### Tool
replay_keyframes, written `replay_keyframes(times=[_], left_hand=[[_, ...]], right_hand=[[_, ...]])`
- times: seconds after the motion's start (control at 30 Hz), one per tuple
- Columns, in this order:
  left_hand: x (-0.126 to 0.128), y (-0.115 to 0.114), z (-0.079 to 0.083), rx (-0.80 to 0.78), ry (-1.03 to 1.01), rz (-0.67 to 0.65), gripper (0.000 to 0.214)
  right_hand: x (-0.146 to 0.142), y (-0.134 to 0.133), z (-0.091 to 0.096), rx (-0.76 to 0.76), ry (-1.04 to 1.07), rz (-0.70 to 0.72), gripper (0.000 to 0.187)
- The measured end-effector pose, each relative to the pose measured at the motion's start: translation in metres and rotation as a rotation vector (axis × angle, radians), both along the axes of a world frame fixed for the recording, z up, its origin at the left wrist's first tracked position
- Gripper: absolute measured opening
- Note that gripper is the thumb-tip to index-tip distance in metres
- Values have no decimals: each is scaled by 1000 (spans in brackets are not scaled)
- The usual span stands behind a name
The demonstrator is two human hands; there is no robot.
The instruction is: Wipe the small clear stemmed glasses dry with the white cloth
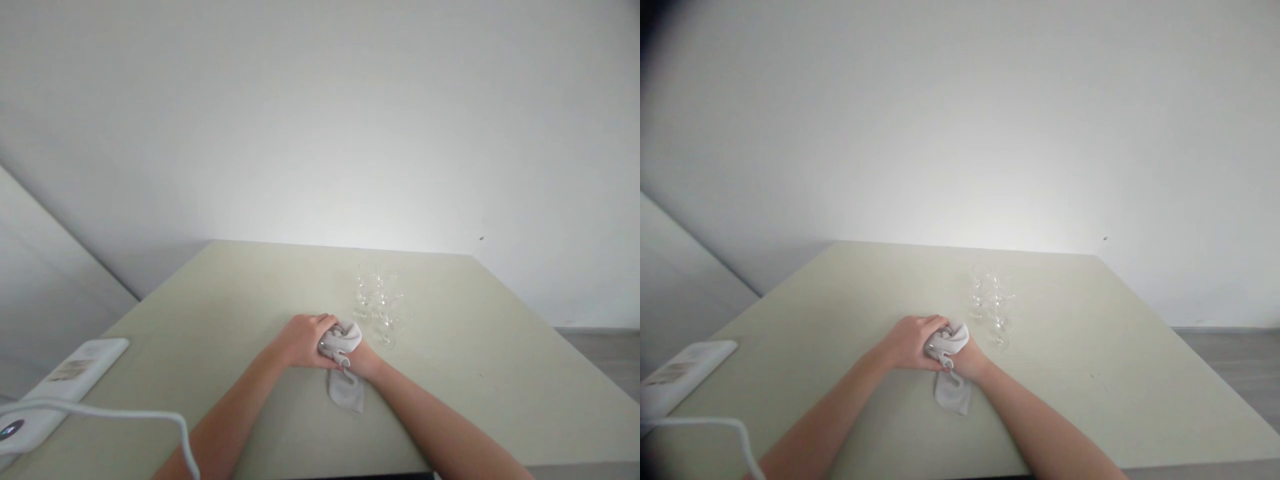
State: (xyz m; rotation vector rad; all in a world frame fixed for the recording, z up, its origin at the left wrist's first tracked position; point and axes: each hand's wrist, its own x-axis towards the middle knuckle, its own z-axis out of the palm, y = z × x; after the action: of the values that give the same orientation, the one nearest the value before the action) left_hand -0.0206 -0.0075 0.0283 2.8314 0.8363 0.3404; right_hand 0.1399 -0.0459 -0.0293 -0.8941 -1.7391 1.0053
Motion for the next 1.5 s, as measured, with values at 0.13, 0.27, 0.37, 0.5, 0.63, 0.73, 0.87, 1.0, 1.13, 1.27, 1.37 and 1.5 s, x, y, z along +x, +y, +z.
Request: replay_keyframes(times=[0.13, 0.27, 0.37, 0.5, 0.63, 0.73, 0.87, 1.0, 1.13, 1.27, 1.37, 1.5], left_hand=[[0, 0, 0, -2, 2, 3, 67], [0, 0, -2, 4, -1, 10, 66], [-1, 1, -2, 2, -3, 12, 66], [-1, 1, -2, -7, -10, 9, 65], [0, 1, -2, -4, -3, 10, 64], [1, 1, -5, -11, -4, 13, 65], [3, 0, -6, -35, -28, 8, 65], [3, 1, -5, -40, -33, 16, 65], [0, 3, -5, -42, -26, 11, 67], [-3, 4, -2, -64, -53, 0, 66], [-3, 4, -1, -88, -109, -13, 64], [-5, 6, -3, -103, -221, 20, 65]], right_hand=[[0, 1, -2, 34, -44, -5, 17], [0, 1, -4, 15, -23, -19, 15], [0, 0, -2, 10, -9, -15, 17], [1, 0, 1, -22, -13, 14, 20], [-1, 0, -2, 27, -53, -15, 17], [-4, 0, -7, 83, -119, -98, 14], [-4, 0, -9, 80, -144, -136, 12], [-2, 1, -8, 44, -77, -84, 13], [-2, 2, -6, -12, 21, -54, 15], [1, 1, -4, -42, 81, -49, 21], [4, -1, -4, -38, 93, -44, 25], [5, -2, -4, 74, 55, -77, 29]])
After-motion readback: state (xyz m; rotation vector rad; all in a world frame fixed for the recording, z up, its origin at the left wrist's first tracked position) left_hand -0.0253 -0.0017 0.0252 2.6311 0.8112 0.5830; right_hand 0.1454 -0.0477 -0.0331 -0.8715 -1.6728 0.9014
